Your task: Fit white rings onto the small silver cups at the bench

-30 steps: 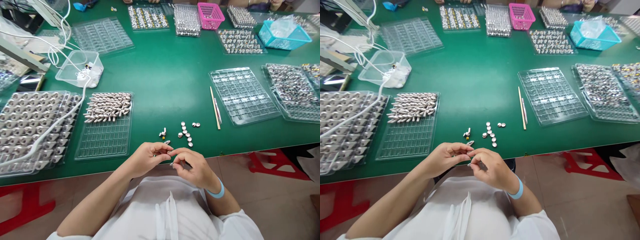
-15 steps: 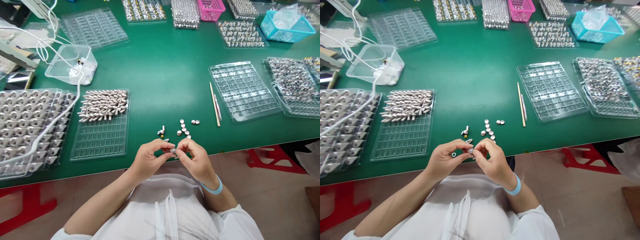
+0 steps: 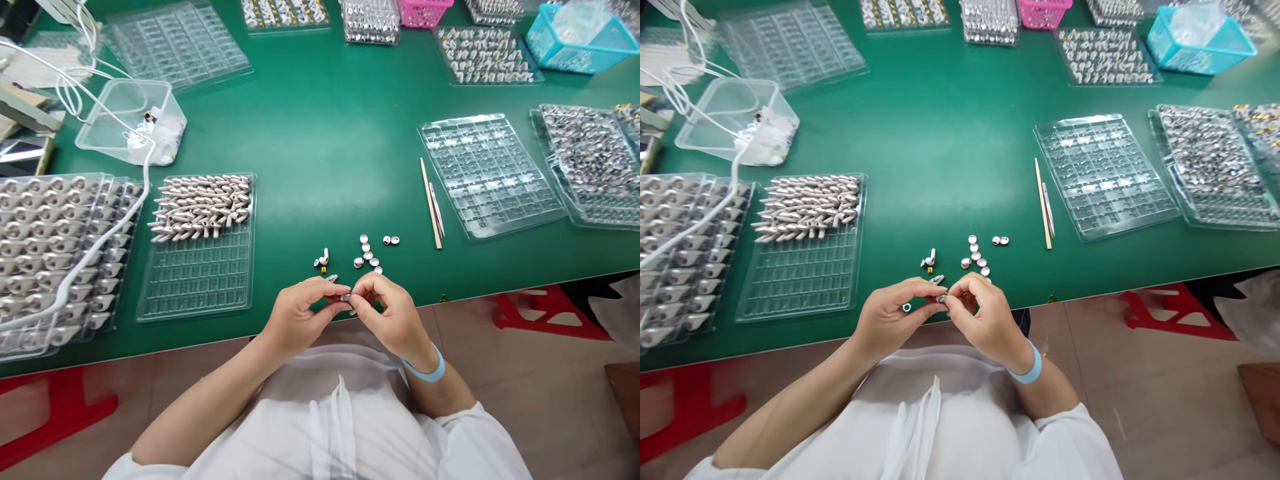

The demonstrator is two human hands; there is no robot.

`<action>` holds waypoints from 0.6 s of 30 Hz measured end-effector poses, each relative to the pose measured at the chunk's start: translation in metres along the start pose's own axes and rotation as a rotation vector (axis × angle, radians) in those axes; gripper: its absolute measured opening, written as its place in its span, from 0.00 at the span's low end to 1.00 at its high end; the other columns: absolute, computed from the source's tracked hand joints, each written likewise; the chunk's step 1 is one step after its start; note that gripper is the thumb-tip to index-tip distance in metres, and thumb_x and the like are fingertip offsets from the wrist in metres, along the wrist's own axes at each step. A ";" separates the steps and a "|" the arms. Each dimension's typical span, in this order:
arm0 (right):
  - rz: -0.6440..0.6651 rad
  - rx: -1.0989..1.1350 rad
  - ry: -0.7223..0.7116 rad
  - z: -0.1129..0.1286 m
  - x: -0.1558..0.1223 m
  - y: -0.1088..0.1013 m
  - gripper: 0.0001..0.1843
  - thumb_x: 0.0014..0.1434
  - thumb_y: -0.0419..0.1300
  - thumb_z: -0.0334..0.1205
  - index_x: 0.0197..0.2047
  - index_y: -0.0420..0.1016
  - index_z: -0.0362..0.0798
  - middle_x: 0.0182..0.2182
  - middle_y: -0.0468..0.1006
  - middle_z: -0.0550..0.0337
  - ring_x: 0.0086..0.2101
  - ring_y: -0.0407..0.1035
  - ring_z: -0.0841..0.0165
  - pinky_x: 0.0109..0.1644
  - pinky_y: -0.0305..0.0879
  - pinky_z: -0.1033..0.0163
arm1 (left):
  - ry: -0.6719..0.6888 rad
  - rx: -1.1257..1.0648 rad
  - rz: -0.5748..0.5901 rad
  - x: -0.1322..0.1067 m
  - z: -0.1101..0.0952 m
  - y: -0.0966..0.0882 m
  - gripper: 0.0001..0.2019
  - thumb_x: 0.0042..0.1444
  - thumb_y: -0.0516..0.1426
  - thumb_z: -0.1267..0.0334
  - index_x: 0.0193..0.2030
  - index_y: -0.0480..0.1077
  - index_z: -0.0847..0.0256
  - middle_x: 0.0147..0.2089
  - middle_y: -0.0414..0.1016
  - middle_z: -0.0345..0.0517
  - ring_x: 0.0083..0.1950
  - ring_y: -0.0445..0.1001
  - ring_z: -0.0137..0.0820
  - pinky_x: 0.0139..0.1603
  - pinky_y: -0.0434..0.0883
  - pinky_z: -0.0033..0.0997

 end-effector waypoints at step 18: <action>0.107 0.113 0.148 -0.007 0.002 0.002 0.05 0.60 0.60 0.37 0.31 0.70 0.48 0.26 0.75 0.63 0.26 0.69 0.72 0.29 0.66 0.67 | 0.163 0.094 0.035 -0.004 -0.003 0.003 0.07 0.60 0.59 0.68 0.42 0.78 0.56 0.33 0.83 0.43 0.35 0.80 0.31 0.42 0.77 0.32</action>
Point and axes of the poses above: each hand's wrist, its own x-axis towards the middle knuckle, its own y-axis out of the palm, z = x × y, the point moved 6 cm from there along x, towards the middle knuckle
